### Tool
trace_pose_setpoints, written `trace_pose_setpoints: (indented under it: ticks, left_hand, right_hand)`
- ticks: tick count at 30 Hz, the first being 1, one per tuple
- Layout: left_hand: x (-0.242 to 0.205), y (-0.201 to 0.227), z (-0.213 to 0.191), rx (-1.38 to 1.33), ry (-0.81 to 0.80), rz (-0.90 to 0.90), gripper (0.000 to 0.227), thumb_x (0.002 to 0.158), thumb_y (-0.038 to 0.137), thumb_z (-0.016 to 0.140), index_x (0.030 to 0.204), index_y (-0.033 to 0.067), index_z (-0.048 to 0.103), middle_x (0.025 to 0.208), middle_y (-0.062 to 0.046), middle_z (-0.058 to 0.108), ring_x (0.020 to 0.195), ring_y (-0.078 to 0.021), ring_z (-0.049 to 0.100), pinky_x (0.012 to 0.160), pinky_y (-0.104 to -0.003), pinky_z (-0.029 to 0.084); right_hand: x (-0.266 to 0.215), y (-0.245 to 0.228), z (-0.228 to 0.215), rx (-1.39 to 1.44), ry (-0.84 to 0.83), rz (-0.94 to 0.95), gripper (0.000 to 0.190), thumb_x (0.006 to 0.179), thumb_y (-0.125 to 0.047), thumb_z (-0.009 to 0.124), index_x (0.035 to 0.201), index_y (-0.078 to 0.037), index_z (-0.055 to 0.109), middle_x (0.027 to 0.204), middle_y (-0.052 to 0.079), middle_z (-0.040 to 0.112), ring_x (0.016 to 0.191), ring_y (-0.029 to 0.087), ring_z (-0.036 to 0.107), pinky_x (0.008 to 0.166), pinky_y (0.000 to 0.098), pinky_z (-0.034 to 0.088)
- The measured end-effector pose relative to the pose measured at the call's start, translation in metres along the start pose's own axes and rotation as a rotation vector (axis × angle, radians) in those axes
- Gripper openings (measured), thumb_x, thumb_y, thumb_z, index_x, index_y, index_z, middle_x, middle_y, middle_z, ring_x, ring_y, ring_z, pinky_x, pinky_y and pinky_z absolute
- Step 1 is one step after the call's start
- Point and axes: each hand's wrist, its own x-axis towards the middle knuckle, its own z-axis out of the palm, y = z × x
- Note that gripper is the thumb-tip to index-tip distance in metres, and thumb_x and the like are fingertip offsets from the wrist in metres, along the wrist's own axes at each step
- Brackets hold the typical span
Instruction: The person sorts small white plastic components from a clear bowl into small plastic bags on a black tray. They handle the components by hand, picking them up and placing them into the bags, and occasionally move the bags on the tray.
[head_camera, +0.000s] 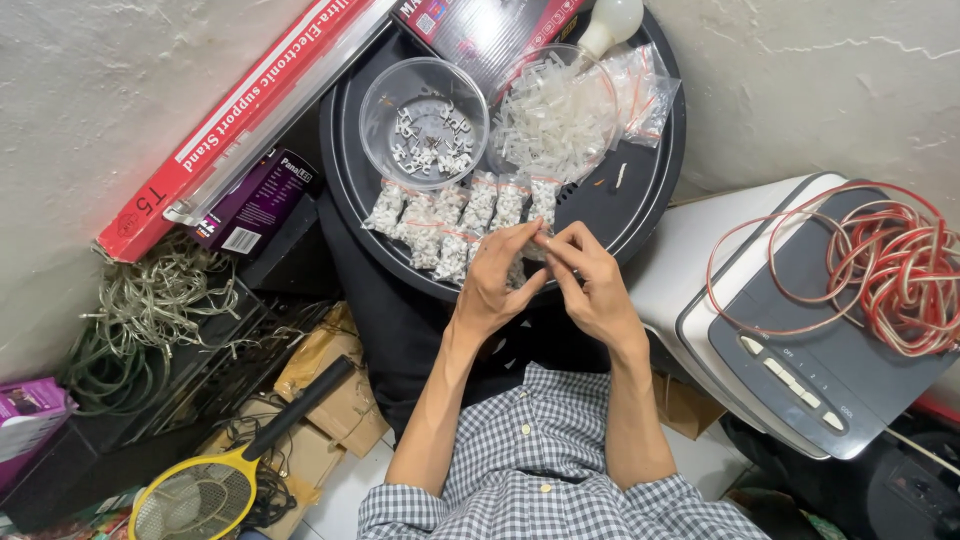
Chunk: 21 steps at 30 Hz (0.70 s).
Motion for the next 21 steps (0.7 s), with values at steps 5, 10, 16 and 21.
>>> trace_pose_setpoints:
  ticks: [5, 10, 16, 21]
  left_hand:
    - [-0.001, 0.0, 0.001, 0.004, 0.035, 0.005, 0.054, 0.088, 0.02, 0.081, 0.136, 0.0043, 0.063, 0.119, -0.011, 0.073, 0.109, -0.0259, 0.071, 0.101, -0.039, 0.054]
    - [-0.006, 0.0, 0.004, 0.033, 0.112, -0.008, 0.049, 0.086, 0.016, 0.082, 0.131, 0.0045, 0.068, 0.112, -0.009, 0.075, 0.102, -0.0259, 0.073, 0.095, -0.039, 0.057]
    - [-0.002, 0.005, 0.0, 0.002, 0.282, -0.152, 0.04, 0.088, 0.017, 0.082, 0.125, 0.0075, 0.071, 0.104, -0.006, 0.077, 0.096, -0.0232, 0.075, 0.087, -0.037, 0.059]
    - [-0.003, 0.004, 0.001, -0.04, 0.374, -0.159, 0.036, 0.088, 0.017, 0.082, 0.121, 0.0063, 0.072, 0.097, -0.006, 0.077, 0.093, -0.0232, 0.075, 0.086, -0.038, 0.059]
  right_hand:
    - [0.0, 0.002, 0.0, -0.029, -0.023, -0.012, 0.03, 0.099, 0.004, 0.057, 0.125, 0.0, 0.072, 0.086, 0.012, 0.058, 0.068, 0.018, 0.056, 0.06, 0.0323, 0.048]
    - [-0.001, 0.004, 0.002, -0.013, -0.004, -0.015, 0.026, 0.097, -0.004, 0.066, 0.121, -0.002, 0.074, 0.085, 0.012, 0.062, 0.07, 0.02, 0.061, 0.063, 0.0328, 0.052]
    - [0.006, 0.013, 0.003, 0.092, 0.248, 0.072, 0.028, 0.108, -0.009, 0.049, 0.123, 0.003, 0.07, 0.093, 0.017, 0.069, 0.085, 0.023, 0.068, 0.076, 0.0345, 0.057]
    - [0.007, 0.017, 0.007, -0.17, 0.118, 0.189, 0.031, 0.102, -0.004, 0.059, 0.13, 0.008, 0.063, 0.124, 0.027, 0.065, 0.111, 0.042, 0.066, 0.094, 0.0487, 0.056]
